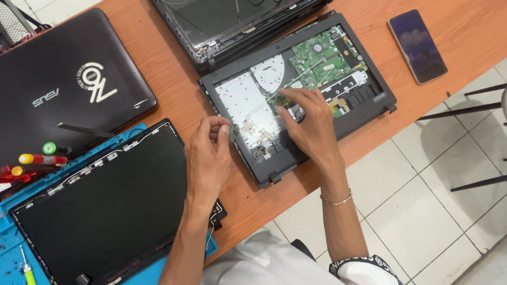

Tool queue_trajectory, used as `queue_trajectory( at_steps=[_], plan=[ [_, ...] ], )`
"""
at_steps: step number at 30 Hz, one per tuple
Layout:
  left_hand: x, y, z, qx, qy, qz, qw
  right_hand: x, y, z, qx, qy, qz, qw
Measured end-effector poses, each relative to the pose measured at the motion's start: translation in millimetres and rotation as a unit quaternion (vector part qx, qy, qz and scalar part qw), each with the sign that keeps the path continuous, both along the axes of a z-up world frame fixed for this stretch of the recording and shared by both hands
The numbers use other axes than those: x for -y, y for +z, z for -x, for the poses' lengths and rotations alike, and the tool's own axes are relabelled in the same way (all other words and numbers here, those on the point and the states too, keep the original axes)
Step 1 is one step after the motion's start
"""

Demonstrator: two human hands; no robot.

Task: The person works on a laptop display by hand and with a screwdriver, handling a small component and securing a metal bracket to the screen assembly with a screw.

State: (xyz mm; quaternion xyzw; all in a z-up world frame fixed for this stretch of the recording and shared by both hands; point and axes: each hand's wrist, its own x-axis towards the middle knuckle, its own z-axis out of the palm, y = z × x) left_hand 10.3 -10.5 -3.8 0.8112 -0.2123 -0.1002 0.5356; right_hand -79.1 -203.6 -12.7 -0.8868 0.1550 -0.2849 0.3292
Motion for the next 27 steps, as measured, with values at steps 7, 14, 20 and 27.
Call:
queue_trajectory(
  at_steps=[7, 14, 20, 27],
  plan=[
    [-15.9, 7.0, 1.0, 0.019, 0.006, 0.033, 0.999, -9.6, 7.7, -5.4, 0.011, -0.030, -0.050, 0.998],
    [-53.1, 25.8, 8.6, 0.012, 0.016, 0.014, 1.000, -28.8, 18.0, -14.2, 0.008, -0.056, -0.153, 0.987],
    [-94.6, 30.6, 13.8, -0.039, 0.032, 0.041, 0.998, -50.1, 19.4, -20.9, 0.086, 0.015, -0.261, 0.961],
    [-151.9, 28.1, 24.7, -0.050, 0.079, 0.063, 0.994, -89.9, 22.9, -38.3, 0.109, 0.090, -0.341, 0.929]
  ],
)
